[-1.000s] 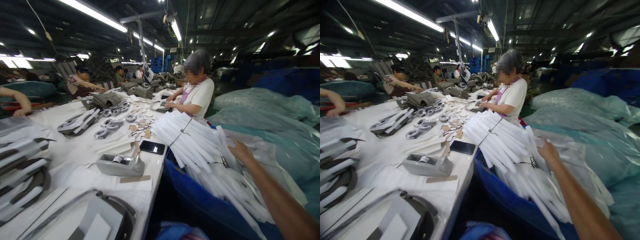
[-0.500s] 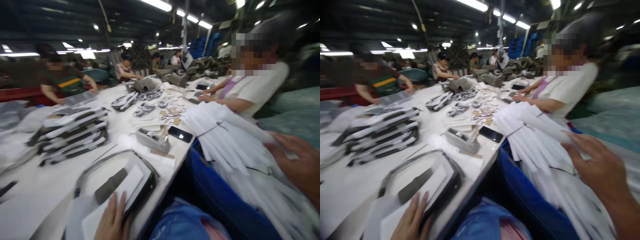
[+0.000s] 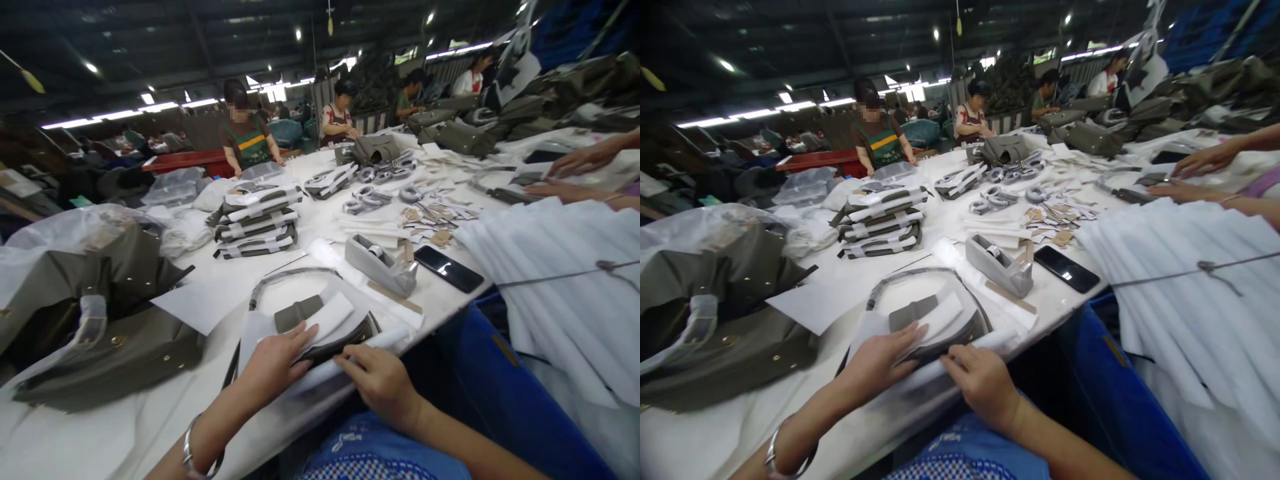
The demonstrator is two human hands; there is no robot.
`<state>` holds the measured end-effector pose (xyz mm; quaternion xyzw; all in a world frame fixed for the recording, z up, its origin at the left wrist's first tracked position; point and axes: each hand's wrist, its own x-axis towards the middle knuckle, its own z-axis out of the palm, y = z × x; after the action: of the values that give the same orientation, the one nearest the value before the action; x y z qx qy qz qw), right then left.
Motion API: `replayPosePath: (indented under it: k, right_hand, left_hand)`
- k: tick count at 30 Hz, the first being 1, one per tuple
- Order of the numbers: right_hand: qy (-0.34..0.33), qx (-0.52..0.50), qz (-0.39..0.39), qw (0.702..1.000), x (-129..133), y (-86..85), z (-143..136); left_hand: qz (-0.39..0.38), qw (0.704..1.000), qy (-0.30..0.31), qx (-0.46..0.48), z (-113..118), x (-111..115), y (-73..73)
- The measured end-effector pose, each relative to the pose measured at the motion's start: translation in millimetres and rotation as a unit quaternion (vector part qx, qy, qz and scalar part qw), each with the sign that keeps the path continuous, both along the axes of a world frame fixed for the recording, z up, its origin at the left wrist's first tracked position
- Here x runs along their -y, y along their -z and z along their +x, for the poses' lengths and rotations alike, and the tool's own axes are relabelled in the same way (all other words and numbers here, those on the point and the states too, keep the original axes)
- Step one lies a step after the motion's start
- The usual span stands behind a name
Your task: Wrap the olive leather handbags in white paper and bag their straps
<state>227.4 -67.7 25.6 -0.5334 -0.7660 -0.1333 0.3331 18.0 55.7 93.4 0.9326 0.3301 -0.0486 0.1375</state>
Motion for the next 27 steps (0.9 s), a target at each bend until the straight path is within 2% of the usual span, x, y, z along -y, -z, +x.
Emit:
replayPosePath:
  k: [6,9,12,14,17,19,21,24,27]
  right_hand:
    - [-0.038,-0.025,0.021,0.999,-20,17.1,-29]
    - [-0.089,-0.04,0.012,0.995,-28,23.2,-33]
    - [-0.122,-0.064,0.021,0.99,-31,25.6,-31]
    - [-0.139,-0.081,0.031,0.987,-28,20.8,-25]
    - [-0.154,-0.064,0.034,0.985,-21,3.2,-4]
    - [-0.114,-0.009,0.009,0.993,-23,-8.6,17]
    - [-0.072,0.053,-0.035,0.995,-30,-12.7,38]
    - [-0.078,0.084,-0.069,0.991,-44,-0.1,59]
    - [-0.077,0.055,-0.053,0.994,-48,20.5,63]
  left_hand:
    - [0.0,1.0,-0.007,-0.004,-1,8,1.0]
    - [0.029,0.999,-0.018,0.0,-1,15,13.5]
    - [0.102,0.994,-0.03,0.017,-3,23,33.5]
    - [0.155,0.986,-0.03,0.045,-4,28,46.3]
    - [0.199,0.976,-0.032,0.086,-4,36,59.5]
    - [0.211,0.972,-0.042,0.097,-3,40,64.3]
    - [0.216,0.97,-0.054,0.094,-1,43,66.6]
    - [0.219,0.971,-0.063,0.078,5,46,65.7]
    - [0.215,0.973,-0.069,0.055,17,48,59.1]
